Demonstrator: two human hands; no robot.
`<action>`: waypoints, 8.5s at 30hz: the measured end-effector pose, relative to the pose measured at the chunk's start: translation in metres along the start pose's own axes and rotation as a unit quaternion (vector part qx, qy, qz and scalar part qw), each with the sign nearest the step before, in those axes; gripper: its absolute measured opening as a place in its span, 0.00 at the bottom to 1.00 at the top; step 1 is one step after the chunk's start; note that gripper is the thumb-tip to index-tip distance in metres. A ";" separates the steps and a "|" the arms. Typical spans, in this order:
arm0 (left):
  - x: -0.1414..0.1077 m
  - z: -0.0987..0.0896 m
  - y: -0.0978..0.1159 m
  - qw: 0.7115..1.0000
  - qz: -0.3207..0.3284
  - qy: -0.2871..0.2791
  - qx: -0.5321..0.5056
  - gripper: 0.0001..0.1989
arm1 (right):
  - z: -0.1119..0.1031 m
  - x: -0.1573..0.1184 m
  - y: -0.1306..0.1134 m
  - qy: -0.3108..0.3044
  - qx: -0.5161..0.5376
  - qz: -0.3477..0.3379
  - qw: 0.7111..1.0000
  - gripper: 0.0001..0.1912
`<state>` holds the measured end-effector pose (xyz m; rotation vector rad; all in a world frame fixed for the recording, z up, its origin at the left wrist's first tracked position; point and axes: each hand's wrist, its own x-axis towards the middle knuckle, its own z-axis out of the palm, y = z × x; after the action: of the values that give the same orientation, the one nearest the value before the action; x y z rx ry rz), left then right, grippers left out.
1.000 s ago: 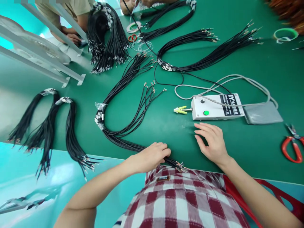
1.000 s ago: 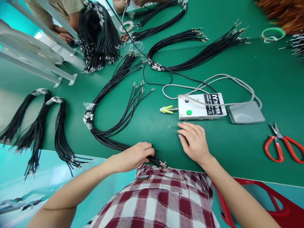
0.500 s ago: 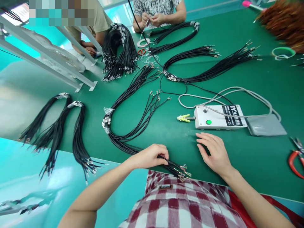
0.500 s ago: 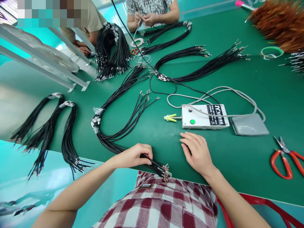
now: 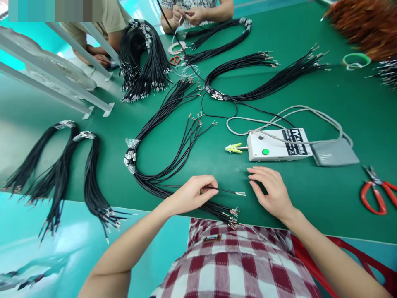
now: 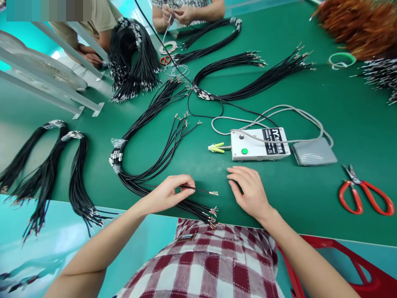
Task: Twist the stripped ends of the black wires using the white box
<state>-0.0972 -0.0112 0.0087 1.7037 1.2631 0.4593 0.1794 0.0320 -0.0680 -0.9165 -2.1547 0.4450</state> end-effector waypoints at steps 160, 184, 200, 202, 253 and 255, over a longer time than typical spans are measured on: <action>0.061 0.038 -0.007 0.949 -0.044 0.237 -0.203 0.09 | 0.002 0.085 -0.033 -0.177 -0.223 -0.088 0.955 0.12; 0.117 0.001 -0.044 0.937 -0.059 0.286 -0.194 0.06 | 0.020 0.133 0.020 -0.212 -0.252 -0.060 0.942 0.18; 0.126 0.007 -0.046 0.940 -0.070 0.291 -0.165 0.05 | 0.017 0.134 0.016 -0.216 -0.304 -0.078 0.925 0.11; 0.125 0.007 -0.046 0.938 -0.072 0.293 -0.169 0.05 | 0.005 0.132 0.009 -0.220 -0.300 -0.080 0.925 0.06; 0.050 -0.045 -0.096 0.840 -0.163 0.332 0.398 0.28 | 0.005 -0.011 0.015 -0.010 -0.008 0.010 1.000 0.15; 0.043 -0.044 -0.098 0.837 -0.208 0.330 0.383 0.23 | 0.005 -0.012 0.016 -0.011 -0.005 0.014 1.000 0.15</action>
<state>-0.1656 0.0507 -0.0617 1.8652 2.5259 0.2908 0.1886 0.0340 -0.0860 -0.9524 -2.1678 0.4614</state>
